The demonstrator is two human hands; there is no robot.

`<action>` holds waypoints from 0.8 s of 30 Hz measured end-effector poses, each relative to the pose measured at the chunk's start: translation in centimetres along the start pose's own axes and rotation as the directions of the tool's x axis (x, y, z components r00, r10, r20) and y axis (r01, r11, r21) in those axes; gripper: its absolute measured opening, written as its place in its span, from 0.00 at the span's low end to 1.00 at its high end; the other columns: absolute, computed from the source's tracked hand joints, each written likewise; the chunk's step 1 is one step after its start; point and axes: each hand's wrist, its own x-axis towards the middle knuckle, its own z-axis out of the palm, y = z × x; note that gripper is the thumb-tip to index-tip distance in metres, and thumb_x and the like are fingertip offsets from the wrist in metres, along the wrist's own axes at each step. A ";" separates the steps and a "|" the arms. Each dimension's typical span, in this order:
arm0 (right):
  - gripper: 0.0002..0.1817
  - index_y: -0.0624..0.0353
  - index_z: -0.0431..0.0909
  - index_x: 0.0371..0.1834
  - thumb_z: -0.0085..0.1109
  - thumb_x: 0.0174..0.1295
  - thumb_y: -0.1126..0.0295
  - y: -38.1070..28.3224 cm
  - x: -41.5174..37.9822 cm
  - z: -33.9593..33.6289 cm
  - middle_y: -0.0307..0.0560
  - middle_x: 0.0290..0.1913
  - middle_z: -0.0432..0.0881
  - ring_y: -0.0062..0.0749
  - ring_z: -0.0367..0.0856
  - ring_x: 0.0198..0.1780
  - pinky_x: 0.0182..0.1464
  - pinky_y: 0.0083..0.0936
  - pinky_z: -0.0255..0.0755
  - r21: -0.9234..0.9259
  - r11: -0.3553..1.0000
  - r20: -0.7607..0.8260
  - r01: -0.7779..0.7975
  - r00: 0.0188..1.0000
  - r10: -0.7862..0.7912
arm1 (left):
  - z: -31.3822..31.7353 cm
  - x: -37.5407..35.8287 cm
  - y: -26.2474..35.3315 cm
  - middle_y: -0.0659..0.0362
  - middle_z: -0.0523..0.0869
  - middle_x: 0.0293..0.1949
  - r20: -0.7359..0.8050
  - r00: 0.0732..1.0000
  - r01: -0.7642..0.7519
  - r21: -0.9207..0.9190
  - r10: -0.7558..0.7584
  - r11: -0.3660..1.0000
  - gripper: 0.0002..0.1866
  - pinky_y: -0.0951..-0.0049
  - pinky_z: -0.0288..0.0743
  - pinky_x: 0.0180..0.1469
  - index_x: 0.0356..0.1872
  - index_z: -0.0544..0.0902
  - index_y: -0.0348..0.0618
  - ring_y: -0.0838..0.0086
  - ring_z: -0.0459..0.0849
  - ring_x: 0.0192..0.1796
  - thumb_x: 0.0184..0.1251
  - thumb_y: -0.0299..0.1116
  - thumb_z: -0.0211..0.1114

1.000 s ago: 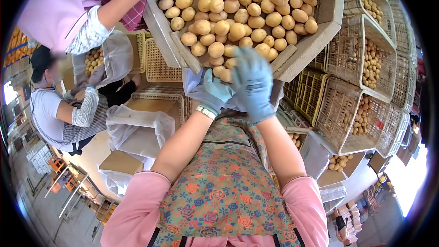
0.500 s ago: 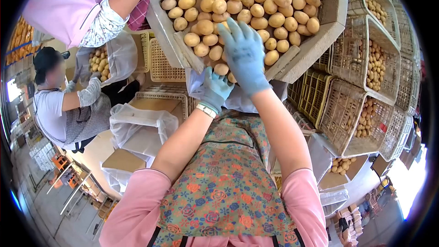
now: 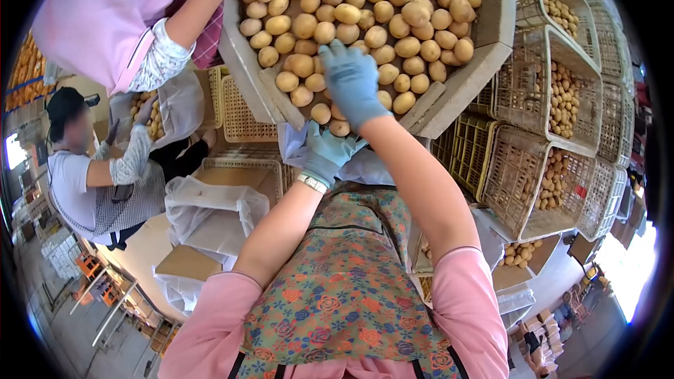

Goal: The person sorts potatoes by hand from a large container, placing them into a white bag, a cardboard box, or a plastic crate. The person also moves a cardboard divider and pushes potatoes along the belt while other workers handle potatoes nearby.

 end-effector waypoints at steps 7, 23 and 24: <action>0.13 0.46 0.89 0.52 0.68 0.65 0.64 -4.3 6.9 -0.1 0.35 0.43 0.91 0.30 0.90 0.43 0.32 0.38 0.74 -0.374 0.883 0.638 0.283 0.769 0.024 | -4.7 2.7 3.1 0.52 0.73 0.74 0.136 0.987 0.094 -0.055 -0.086 0.994 0.37 0.38 0.71 0.69 0.75 0.68 0.50 0.48 0.72 0.74 0.74 0.63 0.50; 0.15 0.60 0.82 0.55 0.61 0.73 0.62 29.0 -32.1 -13.7 0.44 0.48 0.86 0.30 0.85 0.43 0.41 0.23 0.82 0.793 0.249 0.020 -0.556 0.433 0.901 | 3.0 -1.2 -0.1 0.54 0.61 0.82 0.296 0.953 0.013 0.165 -0.062 0.986 0.32 0.27 0.53 0.78 0.80 0.63 0.53 0.48 0.56 0.83 0.83 0.55 0.44; 0.14 0.60 0.82 0.51 0.60 0.75 0.61 26.4 -31.8 -12.6 0.43 0.44 0.84 0.27 0.84 0.41 0.34 0.18 0.81 0.931 -0.086 0.275 -0.355 0.530 0.802 | 1.6 -0.5 0.3 0.54 0.60 0.83 0.265 0.964 -0.008 0.156 -0.034 0.988 0.32 0.27 0.52 0.79 0.81 0.63 0.53 0.48 0.55 0.84 0.83 0.56 0.44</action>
